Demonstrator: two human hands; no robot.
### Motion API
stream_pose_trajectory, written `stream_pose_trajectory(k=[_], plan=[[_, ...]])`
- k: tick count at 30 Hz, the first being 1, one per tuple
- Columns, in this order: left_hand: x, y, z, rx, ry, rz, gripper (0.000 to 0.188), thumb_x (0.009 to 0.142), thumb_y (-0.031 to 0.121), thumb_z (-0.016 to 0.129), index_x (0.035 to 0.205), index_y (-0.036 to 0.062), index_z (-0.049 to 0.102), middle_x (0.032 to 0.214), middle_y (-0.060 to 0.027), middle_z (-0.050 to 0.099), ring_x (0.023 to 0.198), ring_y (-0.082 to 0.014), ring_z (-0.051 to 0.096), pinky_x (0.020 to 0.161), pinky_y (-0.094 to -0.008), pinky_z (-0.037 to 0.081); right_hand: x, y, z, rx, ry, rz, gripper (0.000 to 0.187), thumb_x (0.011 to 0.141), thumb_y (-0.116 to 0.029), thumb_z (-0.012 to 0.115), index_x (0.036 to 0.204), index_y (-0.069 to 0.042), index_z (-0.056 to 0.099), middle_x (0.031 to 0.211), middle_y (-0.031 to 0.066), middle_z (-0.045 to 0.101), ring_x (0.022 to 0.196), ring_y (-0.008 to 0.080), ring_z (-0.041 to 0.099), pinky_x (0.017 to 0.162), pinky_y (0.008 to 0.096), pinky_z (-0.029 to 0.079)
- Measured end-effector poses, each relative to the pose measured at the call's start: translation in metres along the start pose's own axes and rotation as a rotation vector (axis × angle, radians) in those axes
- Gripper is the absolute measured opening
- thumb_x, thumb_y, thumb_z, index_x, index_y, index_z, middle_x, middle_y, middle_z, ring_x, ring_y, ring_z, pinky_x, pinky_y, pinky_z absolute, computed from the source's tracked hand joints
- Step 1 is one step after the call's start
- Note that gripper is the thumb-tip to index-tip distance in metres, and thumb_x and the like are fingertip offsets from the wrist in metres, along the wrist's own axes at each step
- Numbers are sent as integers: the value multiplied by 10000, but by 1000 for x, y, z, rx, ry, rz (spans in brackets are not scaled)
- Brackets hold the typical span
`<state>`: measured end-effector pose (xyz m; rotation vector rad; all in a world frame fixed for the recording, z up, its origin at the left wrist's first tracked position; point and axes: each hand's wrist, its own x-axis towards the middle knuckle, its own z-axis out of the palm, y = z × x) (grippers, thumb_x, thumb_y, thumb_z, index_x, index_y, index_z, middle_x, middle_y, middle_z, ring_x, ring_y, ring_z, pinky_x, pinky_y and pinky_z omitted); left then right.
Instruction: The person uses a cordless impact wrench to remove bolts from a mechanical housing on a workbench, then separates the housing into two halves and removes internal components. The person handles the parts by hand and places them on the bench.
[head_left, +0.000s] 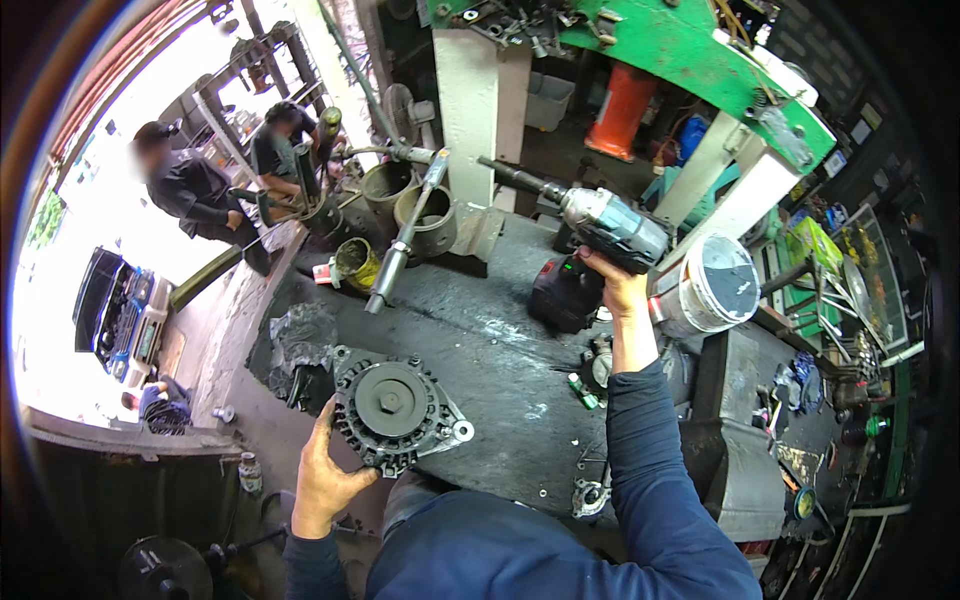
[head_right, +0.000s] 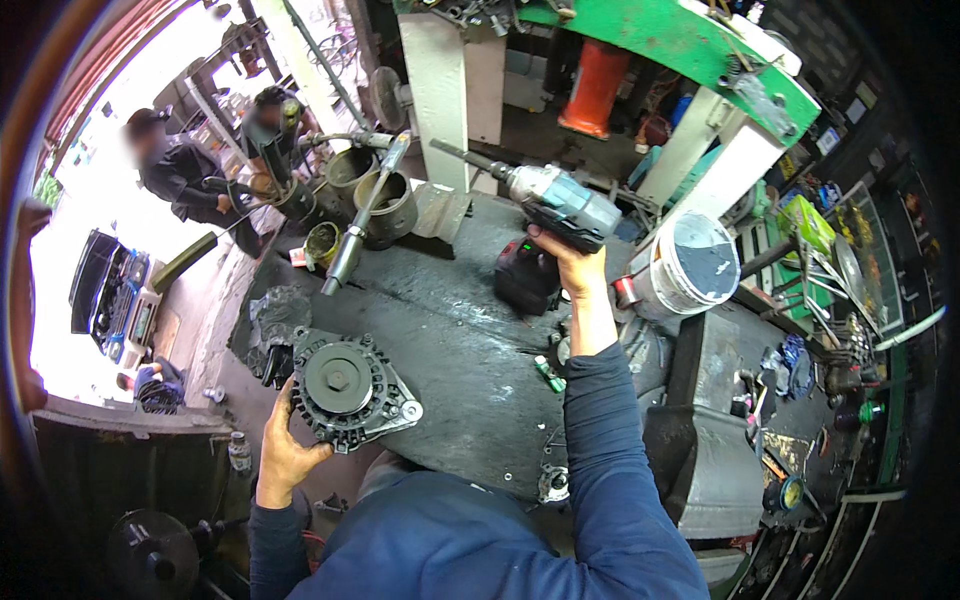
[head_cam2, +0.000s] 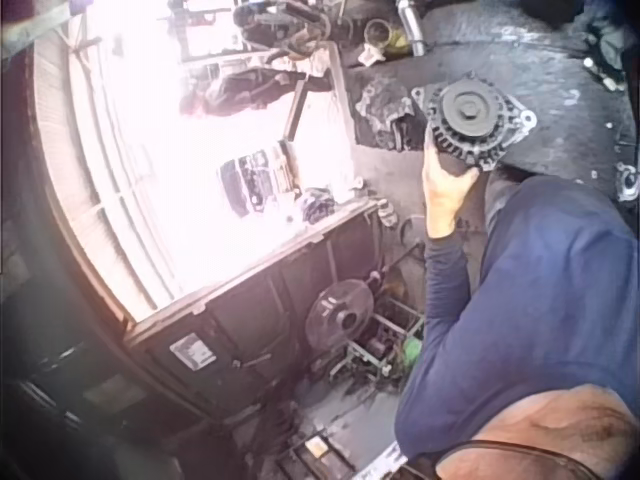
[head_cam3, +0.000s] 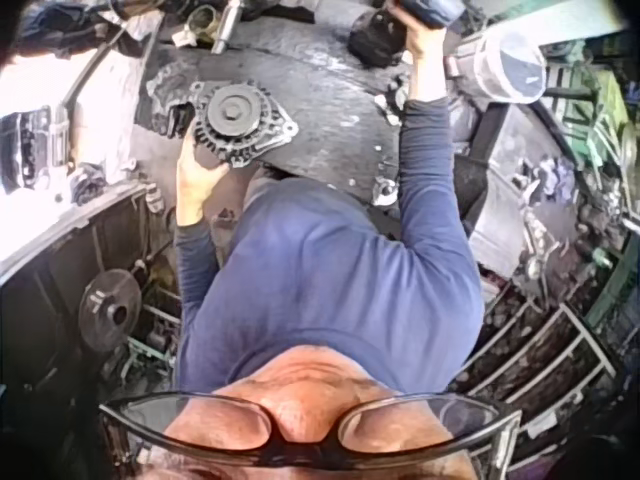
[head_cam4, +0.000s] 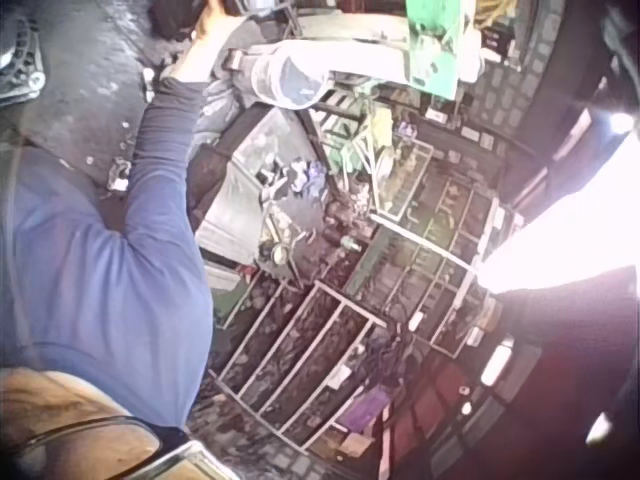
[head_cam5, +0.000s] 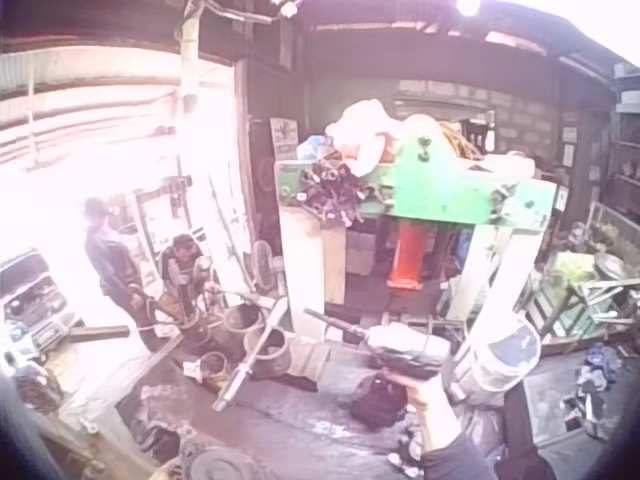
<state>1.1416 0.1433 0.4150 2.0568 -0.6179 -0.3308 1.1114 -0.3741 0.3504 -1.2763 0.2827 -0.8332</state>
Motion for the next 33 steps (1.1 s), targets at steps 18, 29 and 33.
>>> stream_pose_trajectory(k=[18,29,33], plan=[[13,9,-44,-218,2,92,830,866,126,822,1582,-53,442,1497,-193,606,1400,-283,580,1184,-416,450,-84,-39,21,-566,481,-35,298,905,-9,793,1183,5,687,925,12,672,840,107,618,790,266,527],[103,34,-67,223,-259,273,286,915,143,767,1152,-18,776,976,-185,719,877,-318,708,823,-389,558,-129,-56,192,-764,-575,122,307,921,-164,791,1174,6,752,1061,175,796,998,250,767,901,378,590],[112,30,-70,210,-324,302,267,916,164,772,1091,-37,757,973,-198,726,894,-329,723,829,-400,565,-131,-57,199,-804,-568,157,293,915,-117,797,1163,35,756,1066,148,804,997,195,751,917,352,591]])
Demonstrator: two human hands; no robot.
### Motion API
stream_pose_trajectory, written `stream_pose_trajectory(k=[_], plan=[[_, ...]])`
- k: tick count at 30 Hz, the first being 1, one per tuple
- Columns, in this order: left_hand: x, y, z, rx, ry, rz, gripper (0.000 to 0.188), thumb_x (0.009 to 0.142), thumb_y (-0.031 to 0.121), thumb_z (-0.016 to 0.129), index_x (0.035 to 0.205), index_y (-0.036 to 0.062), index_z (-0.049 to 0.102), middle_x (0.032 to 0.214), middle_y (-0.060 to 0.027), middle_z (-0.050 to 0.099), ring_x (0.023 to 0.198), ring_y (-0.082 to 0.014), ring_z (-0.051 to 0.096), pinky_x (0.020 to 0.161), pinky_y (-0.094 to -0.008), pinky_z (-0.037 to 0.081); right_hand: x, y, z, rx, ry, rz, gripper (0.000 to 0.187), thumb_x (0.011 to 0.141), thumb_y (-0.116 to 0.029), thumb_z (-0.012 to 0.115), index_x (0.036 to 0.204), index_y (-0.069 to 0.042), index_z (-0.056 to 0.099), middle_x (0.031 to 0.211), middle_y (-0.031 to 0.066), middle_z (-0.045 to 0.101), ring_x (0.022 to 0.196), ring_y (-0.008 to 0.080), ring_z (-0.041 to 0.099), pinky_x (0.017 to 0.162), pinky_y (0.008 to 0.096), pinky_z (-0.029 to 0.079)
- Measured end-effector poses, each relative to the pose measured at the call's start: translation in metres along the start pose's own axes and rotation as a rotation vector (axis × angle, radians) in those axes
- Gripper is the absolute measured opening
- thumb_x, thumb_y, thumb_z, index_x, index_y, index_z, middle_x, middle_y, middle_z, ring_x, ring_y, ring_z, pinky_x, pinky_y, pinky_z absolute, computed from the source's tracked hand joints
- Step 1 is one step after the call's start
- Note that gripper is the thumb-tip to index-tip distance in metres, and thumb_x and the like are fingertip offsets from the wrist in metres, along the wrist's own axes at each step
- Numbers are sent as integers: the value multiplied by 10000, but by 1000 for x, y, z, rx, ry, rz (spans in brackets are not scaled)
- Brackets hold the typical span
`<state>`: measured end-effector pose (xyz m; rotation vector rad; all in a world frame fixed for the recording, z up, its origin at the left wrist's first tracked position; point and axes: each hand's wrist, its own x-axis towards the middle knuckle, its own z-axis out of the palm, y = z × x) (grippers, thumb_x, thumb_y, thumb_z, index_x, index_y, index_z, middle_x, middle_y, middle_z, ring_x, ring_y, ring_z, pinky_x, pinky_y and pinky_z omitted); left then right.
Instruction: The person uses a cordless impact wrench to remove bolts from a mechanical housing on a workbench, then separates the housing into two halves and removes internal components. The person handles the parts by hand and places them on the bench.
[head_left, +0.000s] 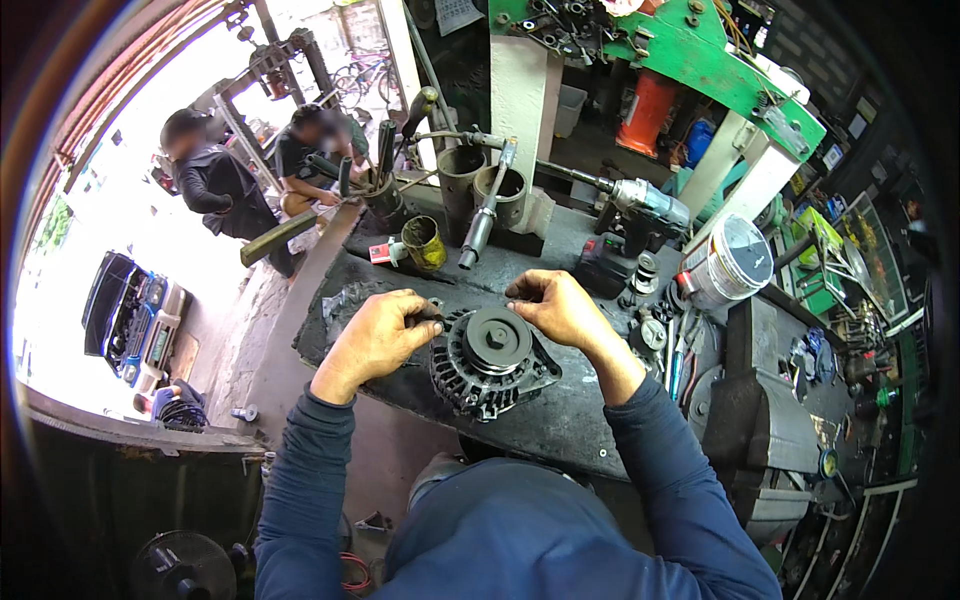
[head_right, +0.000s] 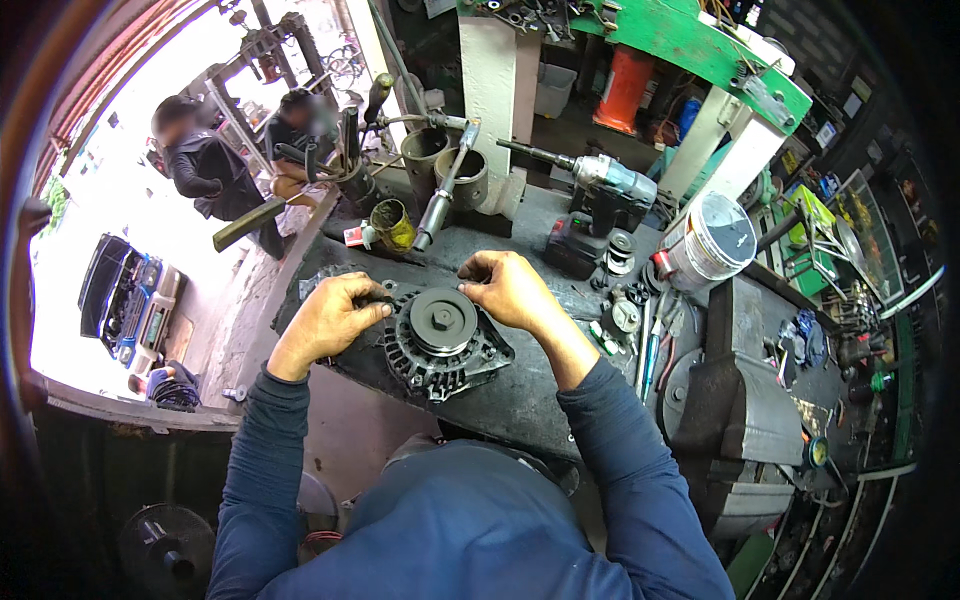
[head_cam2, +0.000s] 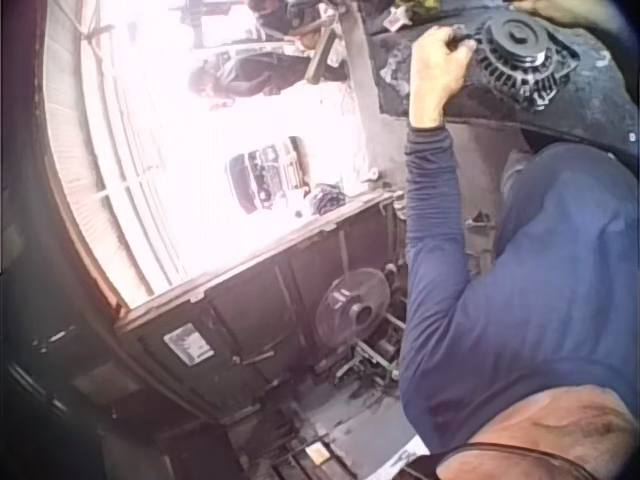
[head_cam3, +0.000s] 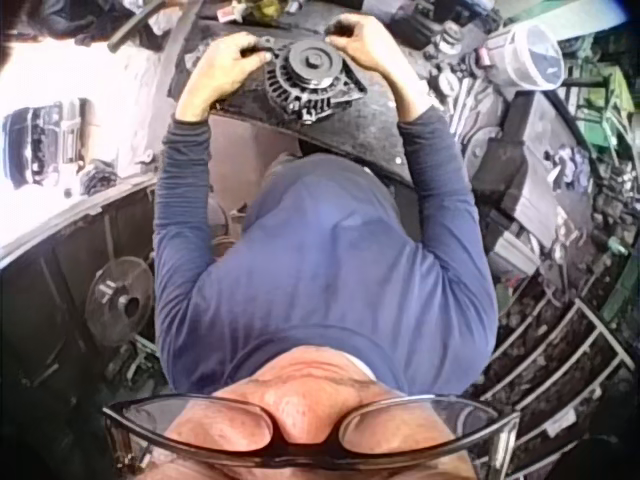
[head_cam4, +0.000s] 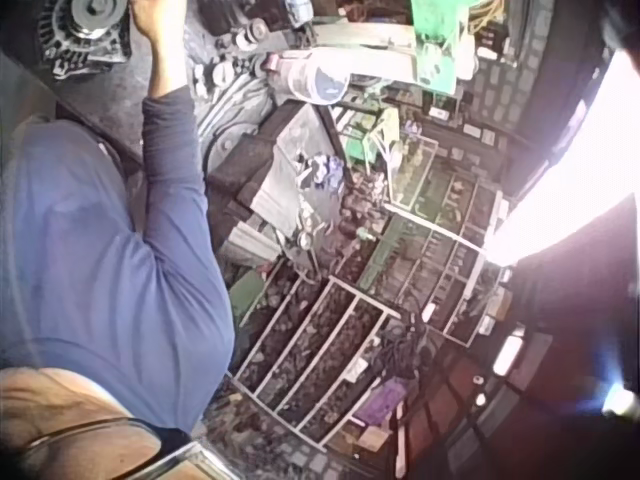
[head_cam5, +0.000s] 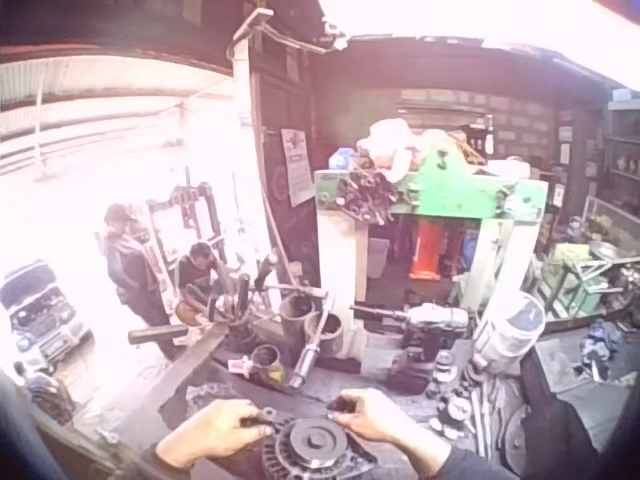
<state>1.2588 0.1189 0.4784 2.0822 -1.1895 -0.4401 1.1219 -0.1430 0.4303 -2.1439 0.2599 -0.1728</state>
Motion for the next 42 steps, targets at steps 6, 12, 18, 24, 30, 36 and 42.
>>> stream_pose_trajectory(k=[6,12,18,24,30,36,42], plan=[[12,1,-7,-156,32,90,237,915,142,777,1035,-57,734,936,-167,722,845,-260,711,783,-365,559,9,-14,1,37,54,88,301,856,-56,827,1132,34,746,961,99,779,889,138,714,833,314,581],[17,15,-12,-365,-17,41,181,949,86,769,1048,-56,720,1001,-105,735,853,-134,674,758,-303,556,6,-25,-3,125,163,83,317,784,-53,826,1084,16,749,839,61,719,794,125,654,756,300,543],[-7,16,-10,-706,161,223,179,973,34,685,1136,10,612,1220,-123,720,1025,-135,639,954,-301,510,-32,-23,-49,686,437,27,239,893,-46,775,1114,33,731,929,60,726,780,149,681,726,276,563],[-71,4,32,-536,168,22,159,1053,69,631,1183,-12,588,964,-87,676,895,-149,639,813,-330,547,-114,13,-12,1558,418,144,151,952,-214,651,961,-63,649,928,95,645,880,261,648,796,445,589],[-87,19,63,8,257,277,290,902,112,774,1177,34,725,905,-121,636,759,-304,662,665,-396,547,-136,-5,36,1426,451,494,154,959,-188,703,1035,-57,675,913,65,663,815,144,618,545,284,425],[-75,32,57,226,239,392,304,822,137,847,1117,94,784,861,-67,604,737,-244,662,626,-370,533,-122,-33,50,186,539,312,372,887,-30,772,1242,27,676,946,77,739,875,140,686,849,295,557],[-67,41,50,117,168,361,195,871,137,814,1052,79,774,900,-79,636,758,-272,683,655,-379,547,-121,-33,49,178,487,306,398,884,-25,761,1275,-33,687,973,83,760,826,143,680,790,321,563]])
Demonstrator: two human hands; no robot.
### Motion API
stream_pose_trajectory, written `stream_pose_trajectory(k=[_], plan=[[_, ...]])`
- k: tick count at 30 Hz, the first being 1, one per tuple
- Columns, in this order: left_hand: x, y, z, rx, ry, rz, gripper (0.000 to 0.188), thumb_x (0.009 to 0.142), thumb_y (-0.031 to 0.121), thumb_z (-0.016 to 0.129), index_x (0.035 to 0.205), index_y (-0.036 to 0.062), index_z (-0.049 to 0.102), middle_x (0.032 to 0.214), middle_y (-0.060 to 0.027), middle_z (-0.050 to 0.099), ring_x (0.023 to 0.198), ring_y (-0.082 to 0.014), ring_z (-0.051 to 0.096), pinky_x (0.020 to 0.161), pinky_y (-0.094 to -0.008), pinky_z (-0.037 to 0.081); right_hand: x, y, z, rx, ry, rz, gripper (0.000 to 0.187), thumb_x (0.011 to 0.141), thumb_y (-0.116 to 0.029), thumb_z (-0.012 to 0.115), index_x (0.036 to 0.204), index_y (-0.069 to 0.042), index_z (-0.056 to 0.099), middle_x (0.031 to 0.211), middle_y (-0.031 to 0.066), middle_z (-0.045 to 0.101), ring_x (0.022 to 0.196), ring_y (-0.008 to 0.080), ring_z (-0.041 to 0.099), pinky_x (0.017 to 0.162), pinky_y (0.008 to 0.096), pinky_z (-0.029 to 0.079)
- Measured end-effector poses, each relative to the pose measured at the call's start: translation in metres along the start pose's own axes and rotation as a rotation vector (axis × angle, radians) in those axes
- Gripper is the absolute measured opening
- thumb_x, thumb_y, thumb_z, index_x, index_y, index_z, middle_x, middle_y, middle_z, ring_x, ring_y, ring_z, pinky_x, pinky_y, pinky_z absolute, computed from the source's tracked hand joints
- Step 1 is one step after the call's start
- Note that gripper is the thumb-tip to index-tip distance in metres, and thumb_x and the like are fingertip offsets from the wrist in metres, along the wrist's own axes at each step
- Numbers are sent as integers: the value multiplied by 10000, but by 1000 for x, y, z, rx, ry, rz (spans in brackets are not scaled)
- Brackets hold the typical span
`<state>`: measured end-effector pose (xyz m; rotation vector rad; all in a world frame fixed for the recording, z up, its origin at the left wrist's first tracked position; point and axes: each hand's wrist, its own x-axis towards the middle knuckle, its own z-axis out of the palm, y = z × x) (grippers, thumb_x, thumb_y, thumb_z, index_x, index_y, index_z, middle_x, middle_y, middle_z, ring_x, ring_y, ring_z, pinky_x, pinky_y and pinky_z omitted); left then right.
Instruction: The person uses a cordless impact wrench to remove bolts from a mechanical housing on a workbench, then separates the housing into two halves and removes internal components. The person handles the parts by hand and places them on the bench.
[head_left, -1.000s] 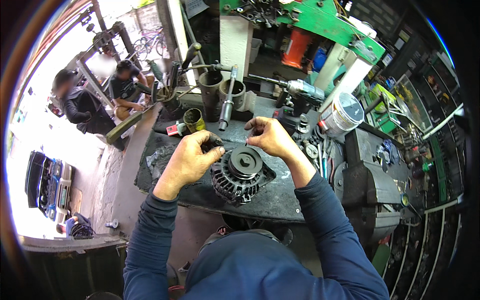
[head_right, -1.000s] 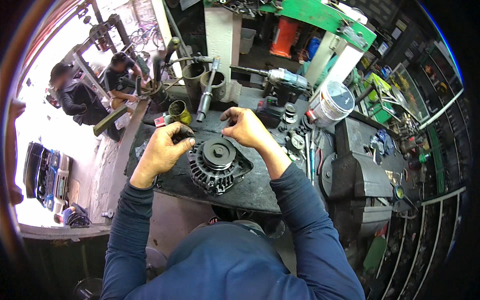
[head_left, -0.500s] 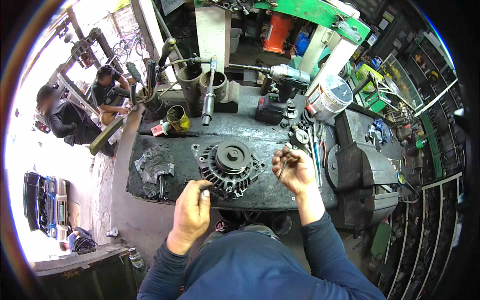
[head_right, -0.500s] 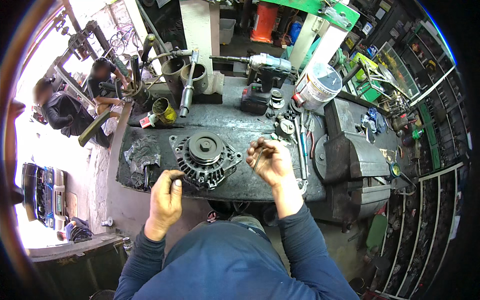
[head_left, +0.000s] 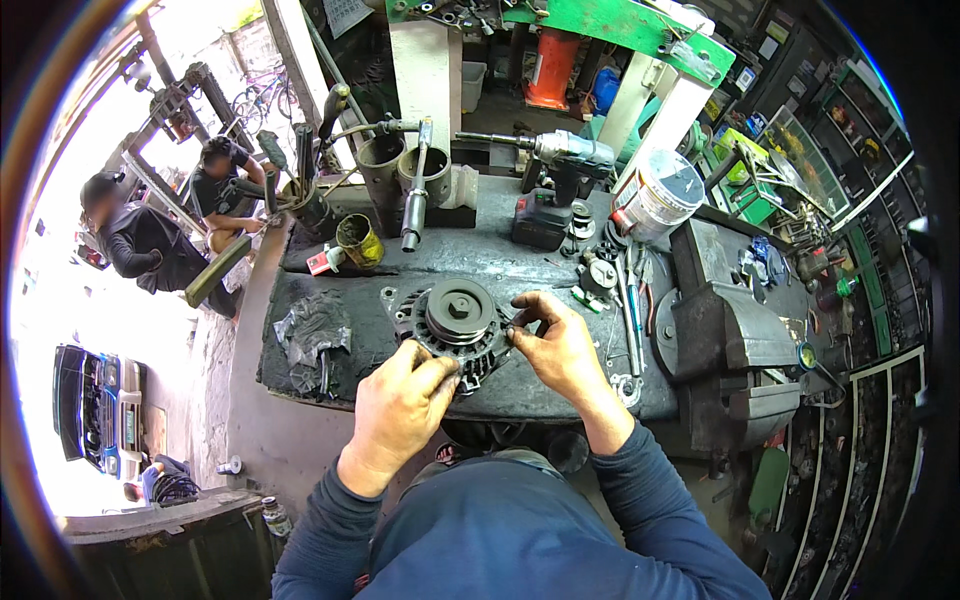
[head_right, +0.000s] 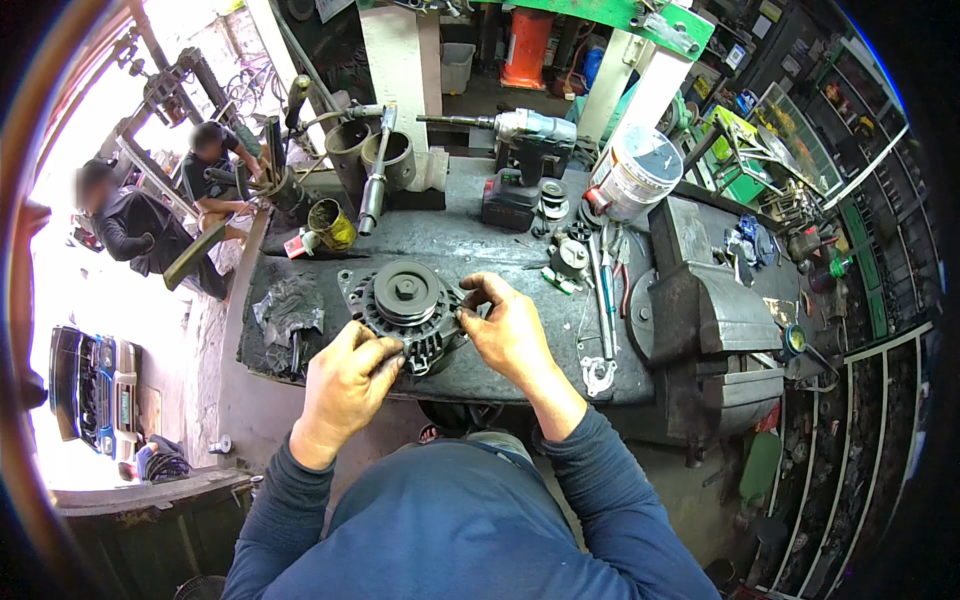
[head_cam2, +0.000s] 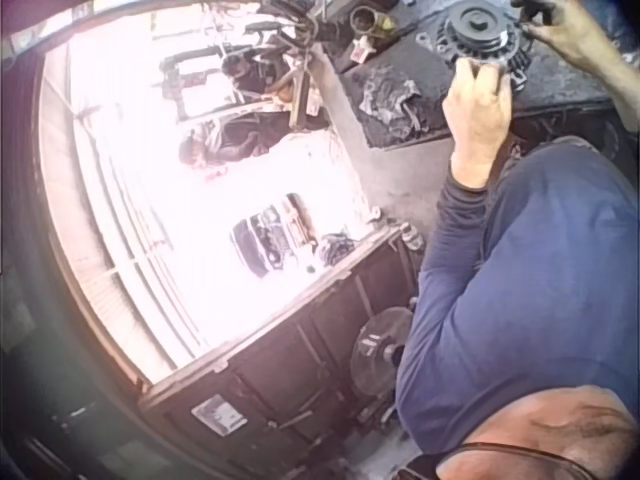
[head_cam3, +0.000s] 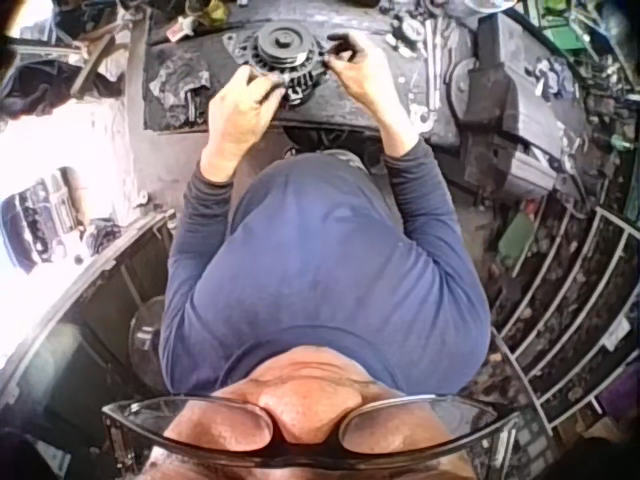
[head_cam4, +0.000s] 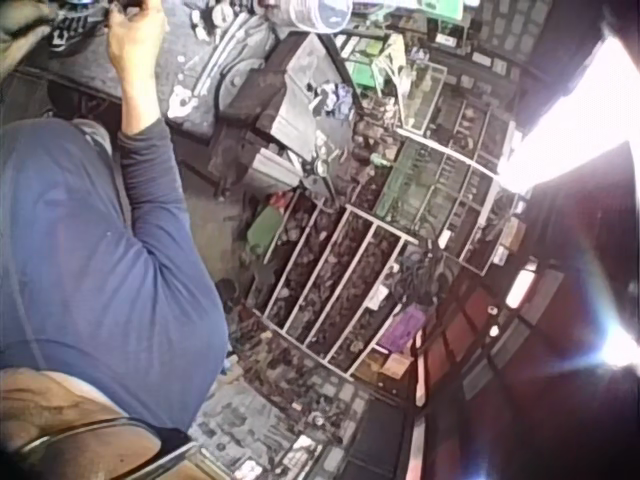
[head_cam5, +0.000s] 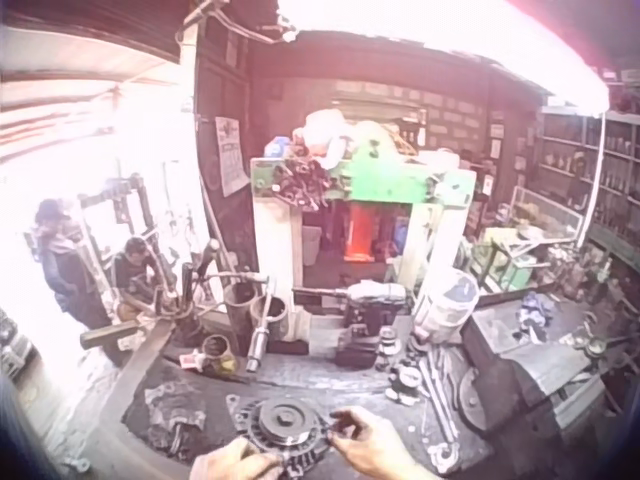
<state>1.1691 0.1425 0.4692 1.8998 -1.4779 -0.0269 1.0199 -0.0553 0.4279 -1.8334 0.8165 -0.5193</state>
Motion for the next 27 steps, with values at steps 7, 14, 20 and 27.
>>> stream_pose_trajectory(k=[7,14,20,27], plan=[[16,4,-5,-129,-5,4,184,898,92,775,1056,18,720,937,-127,644,794,-339,687,688,-414,549,8,-2,1,64,30,15,389,873,-16,746,1255,-32,678,941,74,737,821,125,665,764,305,554],[16,9,-3,-102,-1,4,198,891,81,778,1067,15,716,953,-130,655,814,-337,695,706,-409,557,14,-3,-11,196,-128,104,410,861,13,784,1250,-21,659,938,21,707,803,56,596,725,235,500],[10,12,0,-121,37,-37,191,880,38,775,1054,-11,713,962,-150,684,837,-344,707,731,-408,566,19,-17,-10,-18,-54,-14,408,829,33,752,1225,-6,663,921,22,716,777,57,580,708,235,481],[17,13,-1,-139,76,14,212,902,58,768,1092,0,695,1011,-143,679,845,-354,712,713,-416,575,20,-28,-17,-21,-57,-23,403,824,18,749,1217,-34,677,926,16,717,750,43,540,680,231,455]])
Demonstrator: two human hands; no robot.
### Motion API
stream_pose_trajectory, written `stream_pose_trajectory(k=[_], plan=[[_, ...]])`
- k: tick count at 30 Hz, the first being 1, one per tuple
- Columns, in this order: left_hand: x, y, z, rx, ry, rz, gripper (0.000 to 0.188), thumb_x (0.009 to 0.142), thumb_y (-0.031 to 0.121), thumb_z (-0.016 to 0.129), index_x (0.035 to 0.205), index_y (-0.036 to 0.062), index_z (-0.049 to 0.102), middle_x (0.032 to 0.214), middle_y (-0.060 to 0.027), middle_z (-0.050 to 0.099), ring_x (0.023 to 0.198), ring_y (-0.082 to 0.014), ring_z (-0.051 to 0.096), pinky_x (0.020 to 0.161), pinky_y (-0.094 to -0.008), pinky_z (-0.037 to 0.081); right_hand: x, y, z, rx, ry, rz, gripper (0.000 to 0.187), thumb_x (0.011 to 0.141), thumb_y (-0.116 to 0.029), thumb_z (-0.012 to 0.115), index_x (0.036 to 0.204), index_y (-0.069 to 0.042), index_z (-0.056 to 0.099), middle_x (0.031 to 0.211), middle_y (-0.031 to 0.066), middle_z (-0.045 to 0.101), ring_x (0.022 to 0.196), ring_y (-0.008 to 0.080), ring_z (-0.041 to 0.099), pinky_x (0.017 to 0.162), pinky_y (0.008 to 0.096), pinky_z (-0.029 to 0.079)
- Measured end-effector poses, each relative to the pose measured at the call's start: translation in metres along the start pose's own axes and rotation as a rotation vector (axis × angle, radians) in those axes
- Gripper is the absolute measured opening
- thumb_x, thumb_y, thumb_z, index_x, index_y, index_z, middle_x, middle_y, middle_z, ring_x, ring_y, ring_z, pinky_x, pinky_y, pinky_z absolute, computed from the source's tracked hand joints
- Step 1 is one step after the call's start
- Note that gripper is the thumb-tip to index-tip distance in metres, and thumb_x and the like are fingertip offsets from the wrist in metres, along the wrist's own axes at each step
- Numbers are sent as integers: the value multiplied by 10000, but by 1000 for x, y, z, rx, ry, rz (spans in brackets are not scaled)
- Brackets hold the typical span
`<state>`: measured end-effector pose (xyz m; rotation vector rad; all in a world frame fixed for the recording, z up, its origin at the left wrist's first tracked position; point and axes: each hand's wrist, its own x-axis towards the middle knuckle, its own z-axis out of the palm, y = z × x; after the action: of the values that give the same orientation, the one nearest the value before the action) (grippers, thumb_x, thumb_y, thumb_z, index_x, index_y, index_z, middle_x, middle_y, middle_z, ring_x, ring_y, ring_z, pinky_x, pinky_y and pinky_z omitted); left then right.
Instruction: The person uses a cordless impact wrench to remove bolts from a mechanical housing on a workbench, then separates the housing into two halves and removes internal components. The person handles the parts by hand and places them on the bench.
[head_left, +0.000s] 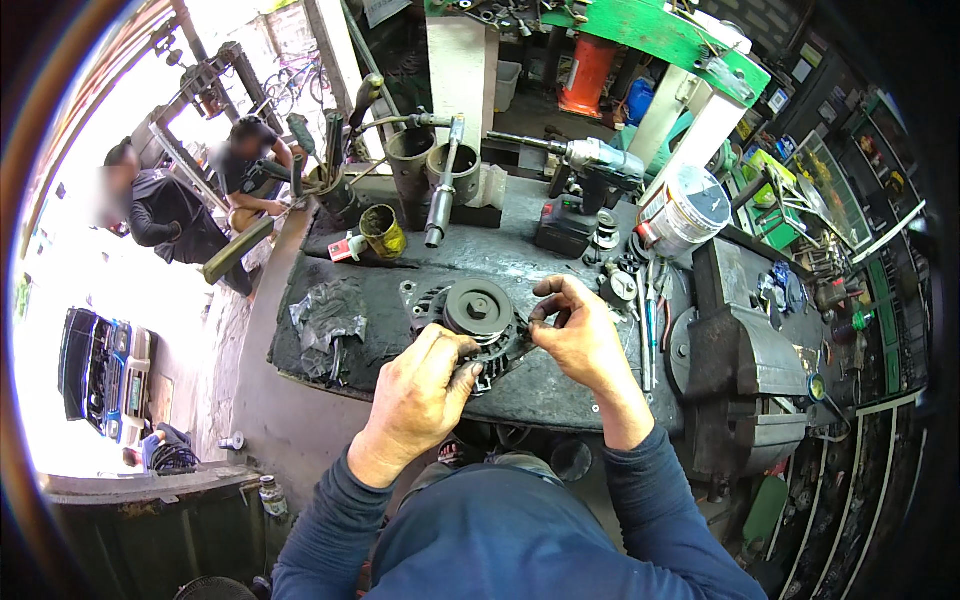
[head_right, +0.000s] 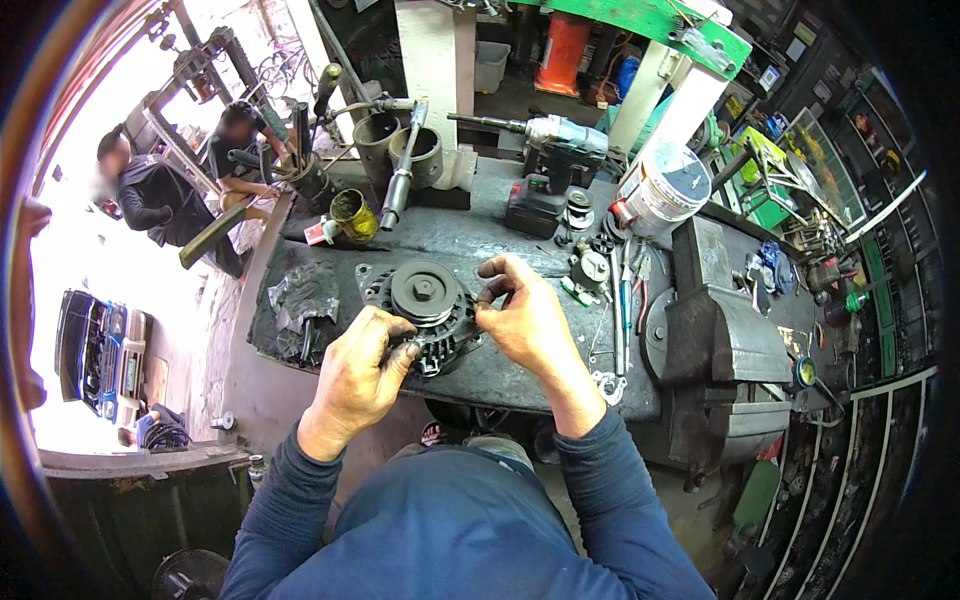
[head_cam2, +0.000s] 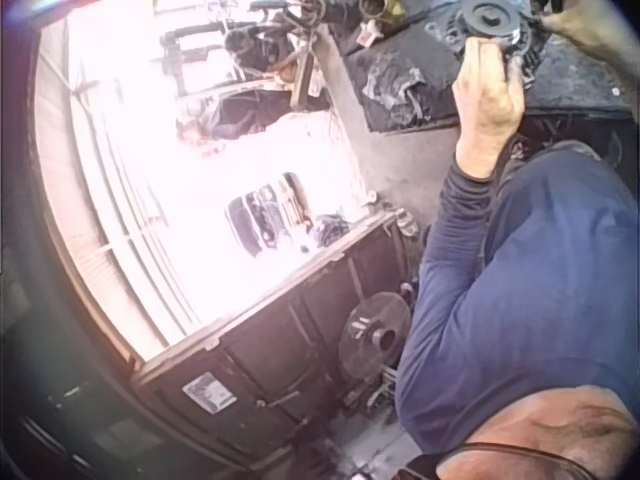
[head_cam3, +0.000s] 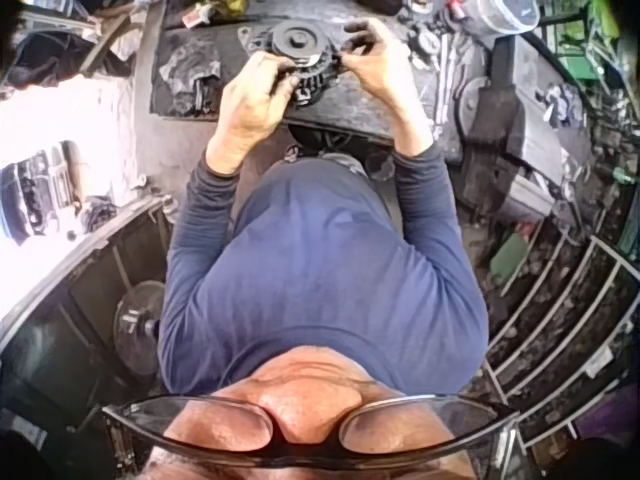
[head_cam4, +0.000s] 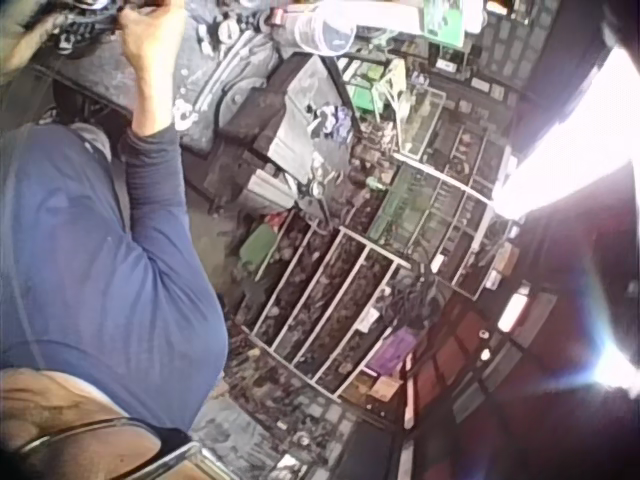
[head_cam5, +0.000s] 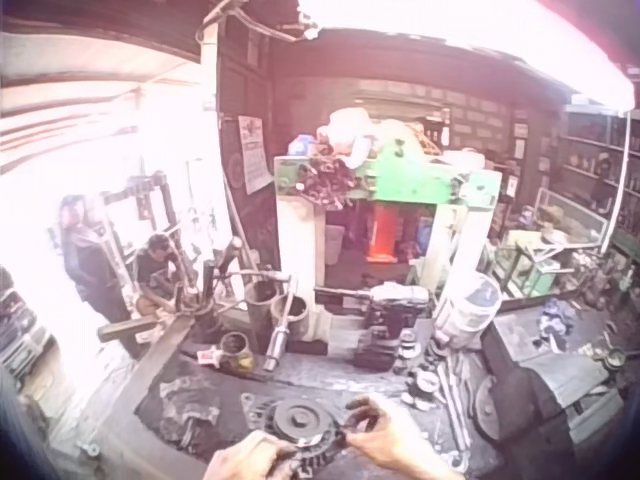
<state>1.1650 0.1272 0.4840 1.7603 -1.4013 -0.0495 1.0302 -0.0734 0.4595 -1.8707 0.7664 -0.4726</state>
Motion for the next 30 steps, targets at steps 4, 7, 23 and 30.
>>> stream_pose_trajectory(k=[4,7,23,30], plan=[[3,1,-3,-132,53,-35,217,926,64,760,1106,-17,669,1013,-167,680,854,-362,703,752,-405,571,1,5,0,49,63,21,400,837,-16,753,1229,-57,679,937,17,721,729,56,547,682,245,479],[0,0,-1,-348,124,-228,217,979,90,740,1129,-31,640,993,-177,669,881,-337,688,805,-392,553,5,6,-5,97,-21,76,435,874,67,741,1280,-54,642,982,21,700,832,50,586,749,222,484],[-142,-93,-17,-1634,614,-1197,169,1088,219,534,1054,121,667,940,-54,712,844,-237,692,872,-489,591,-20,-49,-17,448,-76,-148,325,807,44,734,1121,-4,665,973,6,643,865,72,580,772,228,486],[-150,-98,11,-1846,343,-1070,423,1109,421,430,1212,129,718,1103,-61,767,1039,-257,724,965,-459,565,-51,-64,131,-57,-682,-89,327,867,-113,648,1160,31,671,998,244,722,925,301,720,849,409,563]])
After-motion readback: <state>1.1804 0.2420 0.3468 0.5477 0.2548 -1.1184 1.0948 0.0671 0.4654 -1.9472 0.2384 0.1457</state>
